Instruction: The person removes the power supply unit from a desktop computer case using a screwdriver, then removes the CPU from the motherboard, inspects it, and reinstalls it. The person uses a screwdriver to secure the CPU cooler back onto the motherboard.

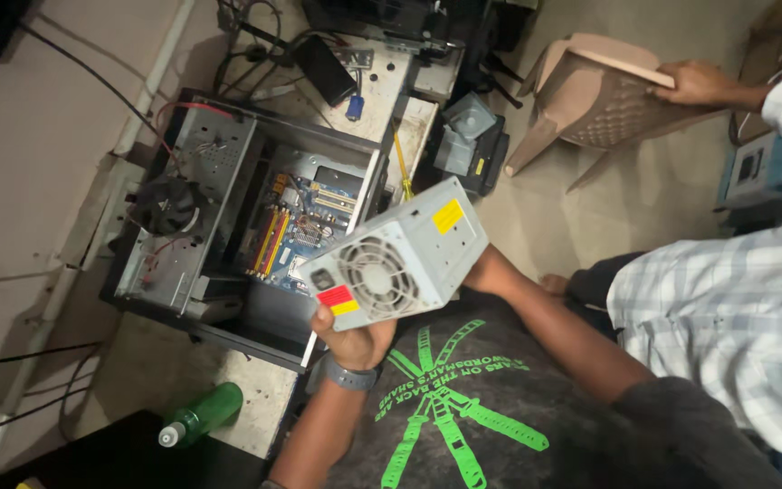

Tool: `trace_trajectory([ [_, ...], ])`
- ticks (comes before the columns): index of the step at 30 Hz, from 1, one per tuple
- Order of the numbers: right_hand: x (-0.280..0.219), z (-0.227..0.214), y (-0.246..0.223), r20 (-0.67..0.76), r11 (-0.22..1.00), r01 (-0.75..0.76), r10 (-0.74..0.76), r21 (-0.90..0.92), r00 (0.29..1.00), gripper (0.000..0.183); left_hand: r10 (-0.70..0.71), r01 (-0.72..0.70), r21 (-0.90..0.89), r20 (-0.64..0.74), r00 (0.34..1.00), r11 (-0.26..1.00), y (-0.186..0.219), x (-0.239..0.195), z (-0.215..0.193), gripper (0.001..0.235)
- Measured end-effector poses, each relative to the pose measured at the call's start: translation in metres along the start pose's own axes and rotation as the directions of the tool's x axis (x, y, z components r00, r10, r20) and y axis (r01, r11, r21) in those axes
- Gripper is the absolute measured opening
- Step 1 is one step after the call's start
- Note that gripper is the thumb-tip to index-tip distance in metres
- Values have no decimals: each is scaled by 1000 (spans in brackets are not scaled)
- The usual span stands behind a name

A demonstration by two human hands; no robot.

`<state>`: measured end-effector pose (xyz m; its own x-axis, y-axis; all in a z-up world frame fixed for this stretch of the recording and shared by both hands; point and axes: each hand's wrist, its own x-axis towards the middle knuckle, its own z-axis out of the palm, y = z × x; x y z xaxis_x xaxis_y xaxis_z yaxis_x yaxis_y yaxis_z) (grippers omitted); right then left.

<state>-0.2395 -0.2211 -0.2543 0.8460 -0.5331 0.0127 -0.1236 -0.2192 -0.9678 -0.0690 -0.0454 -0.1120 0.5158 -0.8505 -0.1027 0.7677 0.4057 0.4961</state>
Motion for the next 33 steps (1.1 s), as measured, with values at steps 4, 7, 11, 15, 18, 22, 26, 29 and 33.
trace_trajectory([
  [4, -5, -5, -1, 16, 992, -34, 32, 120, 999, 82, -89, 90, 20, -20, 996, 996, 1, 1, 0, 100],
  [7, -5, -18, -25, -1, 978, -33, 34, 208, 999, 121, -114, 115, 19, -37, 993, 993, 3, 5, 0, 101],
  [11, -1, -32, -67, -30, 959, 9, -1, 283, 1000, 145, -121, 123, 28, -70, 990, 992, 0, 6, -4, 102],
  [15, 11, -21, -94, -131, 861, 203, -160, 467, 978, 154, -67, 77, 98, -102, 993, 992, -7, 9, -16, 98],
  [18, 10, -7, -106, -87, 621, 36, 52, 783, 995, 158, -95, 112, 120, -139, 986, 986, -13, 12, -21, 98],
  [22, 14, 1, -105, -32, 480, -34, 128, 877, 991, 140, -26, 71, 305, -151, 988, 950, -11, 16, -14, 102],
  [26, 10, 13, -91, -17, 431, -52, 153, 901, 988, 120, 34, 7, 451, -83, 996, 892, -10, 13, -7, 105],
  [29, 10, 14, -79, 14, 367, -67, 146, 928, 989, 113, 36, 14, 494, -92, 995, 869, -14, 12, -13, 109],
  [33, 11, 12, -76, 39, 288, -82, 154, 954, 987, 110, -10, 77, 558, -122, 992, 826, -18, 8, -26, 113],
])
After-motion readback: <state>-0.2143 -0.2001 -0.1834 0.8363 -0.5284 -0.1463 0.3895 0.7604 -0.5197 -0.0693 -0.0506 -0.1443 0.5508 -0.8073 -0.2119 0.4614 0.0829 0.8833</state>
